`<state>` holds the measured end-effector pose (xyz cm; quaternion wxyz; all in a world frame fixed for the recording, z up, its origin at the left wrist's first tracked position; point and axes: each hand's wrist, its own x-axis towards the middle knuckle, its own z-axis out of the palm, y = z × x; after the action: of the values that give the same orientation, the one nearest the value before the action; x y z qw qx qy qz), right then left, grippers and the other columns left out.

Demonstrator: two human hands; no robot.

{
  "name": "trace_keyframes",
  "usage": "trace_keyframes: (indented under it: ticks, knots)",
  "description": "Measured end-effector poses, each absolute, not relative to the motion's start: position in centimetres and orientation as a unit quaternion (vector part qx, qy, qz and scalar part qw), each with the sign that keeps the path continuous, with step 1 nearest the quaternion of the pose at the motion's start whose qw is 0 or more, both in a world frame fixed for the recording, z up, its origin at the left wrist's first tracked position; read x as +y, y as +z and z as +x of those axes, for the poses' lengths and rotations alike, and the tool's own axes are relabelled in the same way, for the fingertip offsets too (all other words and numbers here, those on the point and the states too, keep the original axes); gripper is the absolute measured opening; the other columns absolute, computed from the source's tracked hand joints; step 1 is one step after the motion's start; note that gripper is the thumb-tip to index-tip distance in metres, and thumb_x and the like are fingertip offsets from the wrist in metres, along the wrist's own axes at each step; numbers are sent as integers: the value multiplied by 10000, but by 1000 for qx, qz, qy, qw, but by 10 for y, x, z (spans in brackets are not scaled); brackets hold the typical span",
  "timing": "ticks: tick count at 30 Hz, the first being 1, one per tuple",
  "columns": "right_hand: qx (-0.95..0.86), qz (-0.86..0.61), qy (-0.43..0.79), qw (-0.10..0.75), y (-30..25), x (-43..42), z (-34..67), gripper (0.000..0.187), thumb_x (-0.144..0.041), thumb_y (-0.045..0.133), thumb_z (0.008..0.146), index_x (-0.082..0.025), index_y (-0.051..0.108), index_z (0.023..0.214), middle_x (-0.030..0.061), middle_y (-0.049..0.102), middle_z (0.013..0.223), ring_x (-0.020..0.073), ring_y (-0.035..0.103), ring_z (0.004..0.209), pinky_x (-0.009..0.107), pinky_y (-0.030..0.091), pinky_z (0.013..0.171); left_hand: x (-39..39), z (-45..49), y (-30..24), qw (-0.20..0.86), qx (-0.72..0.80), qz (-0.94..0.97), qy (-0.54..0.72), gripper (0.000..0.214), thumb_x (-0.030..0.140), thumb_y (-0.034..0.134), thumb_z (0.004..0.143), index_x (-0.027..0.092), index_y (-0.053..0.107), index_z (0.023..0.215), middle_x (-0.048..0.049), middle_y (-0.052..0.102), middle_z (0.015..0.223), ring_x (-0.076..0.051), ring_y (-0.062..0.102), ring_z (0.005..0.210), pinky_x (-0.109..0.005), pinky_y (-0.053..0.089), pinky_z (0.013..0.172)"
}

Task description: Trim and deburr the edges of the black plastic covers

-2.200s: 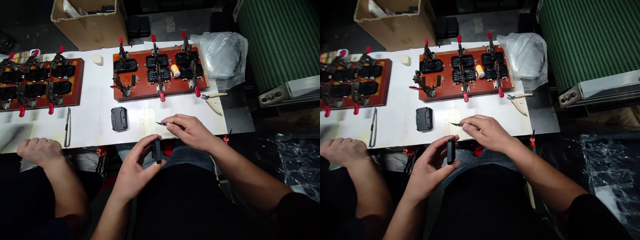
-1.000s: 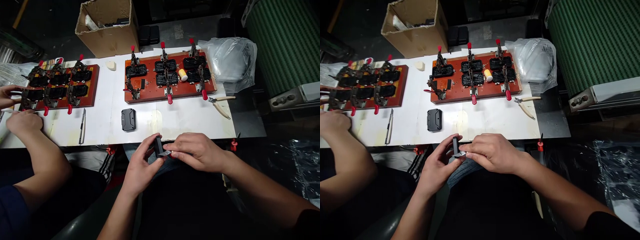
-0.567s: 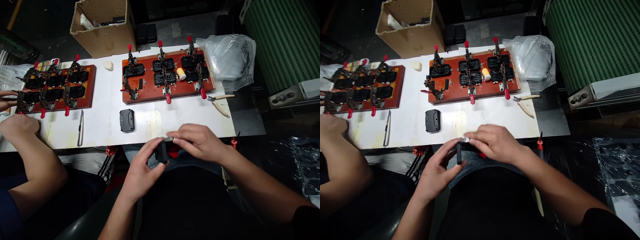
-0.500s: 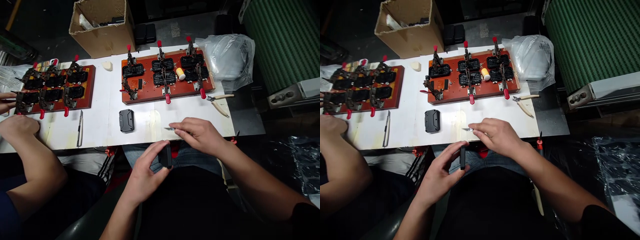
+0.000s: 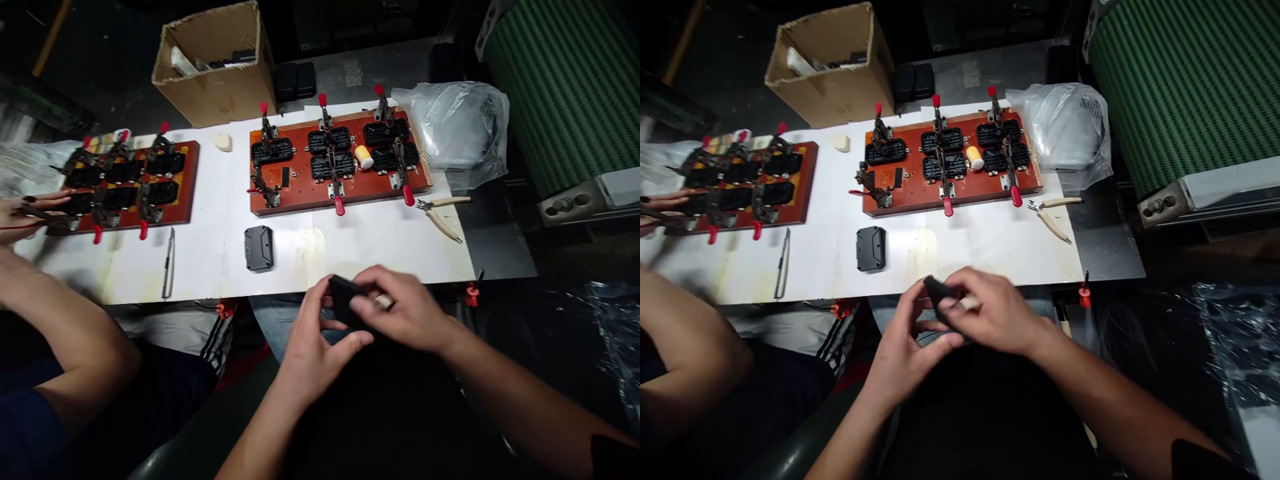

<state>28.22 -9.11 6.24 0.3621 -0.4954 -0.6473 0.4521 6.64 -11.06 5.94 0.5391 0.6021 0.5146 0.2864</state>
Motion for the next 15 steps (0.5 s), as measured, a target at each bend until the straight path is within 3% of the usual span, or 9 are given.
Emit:
trace_keyframes:
  ticks: [2,4,6,8,10,12,15]
  knots:
    - [-584,-605,408,356,53,-78,303,286,-459,636,1003,-223,700,1153,28,732,932,183,676,760,261,520,666,-103,61,53,496,527,625,292,825,431,810,875,344,375,1570,-113,491,1514,-247,623,1234,-354,655,870]
    - [-553,-705,334,292,41,-58,332,367,-495,632,973,-202,725,1173,63,749,938,240,700,787,323,542,709,-84,45,47,382,586,641,316,704,448,747,922,319,430,1538,-119,500,1493,-257,598,1264,-412,616,975]
    - [-570,-758,246,198,30,-41,360,412,-474,611,951,-176,744,1201,120,762,1016,318,714,895,416,554,812,-56,23,41,239,664,638,308,663,486,711,934,270,469,1512,-147,505,1469,-309,546,1341,-495,529,1099]
    - [-594,-769,180,152,23,-33,379,462,-454,577,952,-166,726,1281,159,742,1161,346,707,955,475,548,883,-22,4,35,163,721,626,247,779,533,701,916,195,421,1559,-202,454,1504,-387,447,1437,-573,397,1202]
    - [-603,-762,154,181,21,-34,384,505,-465,557,966,-182,681,1365,162,704,1265,306,708,878,478,561,884,7,-8,29,166,746,618,187,916,559,711,883,121,351,1602,-253,428,1521,-461,367,1483,-633,295,1239]
    - [-602,-748,159,232,22,-43,381,525,-493,559,977,-199,644,1403,154,697,1269,272,703,787,465,586,842,26,-14,25,198,749,609,169,980,537,743,845,99,325,1616,-270,464,1495,-494,377,1470,-661,285,1225]
    - [-620,-705,202,279,21,-65,376,519,-533,545,1006,-239,589,1432,164,699,1287,335,741,918,477,622,810,32,-17,26,236,756,581,187,997,429,787,795,94,330,1615,-265,546,1434,-473,489,1396,-632,356,1191]
